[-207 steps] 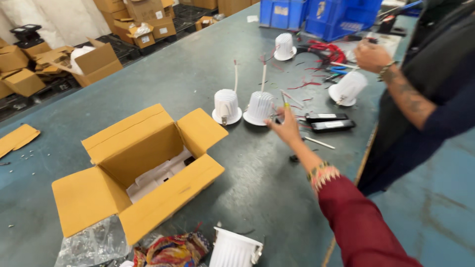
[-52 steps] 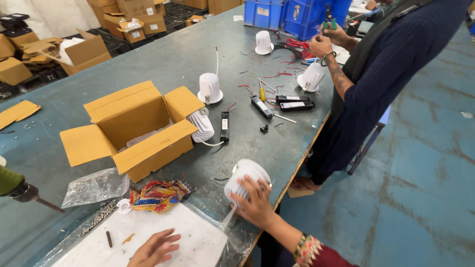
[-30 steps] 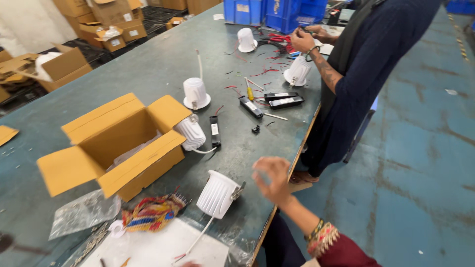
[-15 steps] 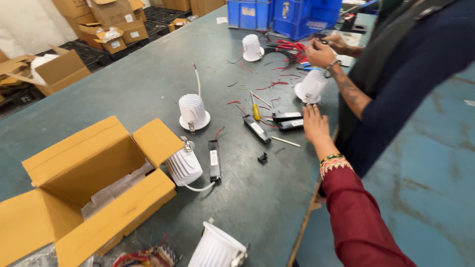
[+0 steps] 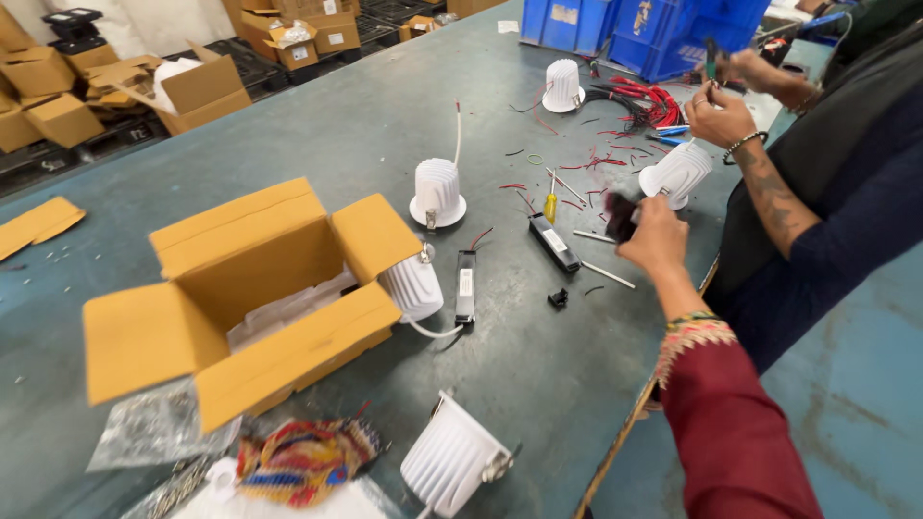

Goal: The person connects wires from LED driver modules to downlight lamp housings at a workbench, twisting wire ends together and fitting the driver to each lamp. Finished lamp assemblies are placed into an open cardboard box on the table.

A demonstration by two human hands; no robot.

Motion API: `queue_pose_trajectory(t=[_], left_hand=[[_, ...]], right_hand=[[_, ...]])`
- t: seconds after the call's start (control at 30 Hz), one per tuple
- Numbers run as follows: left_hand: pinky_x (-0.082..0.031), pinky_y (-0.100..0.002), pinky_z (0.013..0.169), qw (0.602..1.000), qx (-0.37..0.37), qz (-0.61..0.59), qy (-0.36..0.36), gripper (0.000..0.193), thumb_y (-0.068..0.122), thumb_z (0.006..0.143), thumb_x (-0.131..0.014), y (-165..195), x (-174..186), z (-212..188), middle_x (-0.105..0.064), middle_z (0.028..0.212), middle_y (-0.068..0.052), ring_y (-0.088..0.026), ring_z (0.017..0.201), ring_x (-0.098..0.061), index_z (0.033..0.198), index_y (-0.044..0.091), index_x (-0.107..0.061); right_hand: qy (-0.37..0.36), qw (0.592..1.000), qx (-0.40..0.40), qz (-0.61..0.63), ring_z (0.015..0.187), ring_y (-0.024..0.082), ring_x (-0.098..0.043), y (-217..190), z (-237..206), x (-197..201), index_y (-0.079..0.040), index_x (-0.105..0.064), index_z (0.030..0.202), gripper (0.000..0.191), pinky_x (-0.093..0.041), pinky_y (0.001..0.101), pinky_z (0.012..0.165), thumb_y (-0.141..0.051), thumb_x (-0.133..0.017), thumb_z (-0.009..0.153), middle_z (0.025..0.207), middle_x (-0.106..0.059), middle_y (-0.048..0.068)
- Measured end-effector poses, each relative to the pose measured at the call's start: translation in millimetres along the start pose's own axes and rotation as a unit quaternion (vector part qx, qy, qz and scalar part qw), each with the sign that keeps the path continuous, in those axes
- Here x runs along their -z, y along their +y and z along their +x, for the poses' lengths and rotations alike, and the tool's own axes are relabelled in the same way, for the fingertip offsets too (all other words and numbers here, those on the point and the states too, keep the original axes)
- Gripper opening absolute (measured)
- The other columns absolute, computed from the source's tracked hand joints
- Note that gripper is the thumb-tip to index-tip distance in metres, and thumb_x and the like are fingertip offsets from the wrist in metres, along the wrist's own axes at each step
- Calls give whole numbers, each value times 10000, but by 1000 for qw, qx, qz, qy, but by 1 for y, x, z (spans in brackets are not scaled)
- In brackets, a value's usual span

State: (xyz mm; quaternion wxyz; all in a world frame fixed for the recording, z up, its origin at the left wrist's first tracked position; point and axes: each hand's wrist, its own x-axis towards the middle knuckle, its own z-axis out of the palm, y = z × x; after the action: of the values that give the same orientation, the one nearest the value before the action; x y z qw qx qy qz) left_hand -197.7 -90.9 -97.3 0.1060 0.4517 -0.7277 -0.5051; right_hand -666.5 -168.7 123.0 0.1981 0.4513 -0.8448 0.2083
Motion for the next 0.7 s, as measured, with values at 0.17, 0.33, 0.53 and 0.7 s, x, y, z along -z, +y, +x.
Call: queue_pose_trajectory(t=[0.17, 0.33, 0.53, 0.7], left_hand=[[-579, -280, 683, 992, -88, -78, 39, 175, 107, 858, -785, 2, -15, -57, -767, 775, -78, -128, 713, -707, 1006, 20, -756], [-582, -271, 698, 937, -195, -269, 108, 160, 105, 889, -735, 33, 12, -119, -789, 787, -78, -122, 723, -734, 1022, 19, -762], [-480, -400, 981, 827, -485, 71, 277, 564, 351, 810, -759, 64, 116, -222, -678, 1216, -126, -307, 1152, -637, 1296, 129, -577], [-460, -528, 898, 750, -401, 457, 262, 640, 301, 700, -593, 4, 149, -236, -718, 1176, -34, -174, 1091, -687, 1338, 258, -582]], right_hand=[[-55, 818, -9, 573, 1045, 252, -622, -11, -13, 70, 20, -584, 1202, 645, -529, 432, 959, -83, -940, 674, 1127, -634, 100], [-234, 573, 56, 784, 1145, 262, -673, -80, -122, 116, 9, -529, 1413, 761, -538, 434, 1042, -158, -865, 751, 1230, -667, 106], [-507, 348, -202, 762, 918, 315, -749, -213, -353, 83, 45, -593, 1333, 704, -601, 442, 814, -566, -591, 985, 1098, -738, 215], [-744, 316, -137, 573, 1106, 133, -690, -267, -461, 33, -129, -613, 1423, 607, -552, 315, 971, -586, -556, 1027, 1294, -715, 19]])
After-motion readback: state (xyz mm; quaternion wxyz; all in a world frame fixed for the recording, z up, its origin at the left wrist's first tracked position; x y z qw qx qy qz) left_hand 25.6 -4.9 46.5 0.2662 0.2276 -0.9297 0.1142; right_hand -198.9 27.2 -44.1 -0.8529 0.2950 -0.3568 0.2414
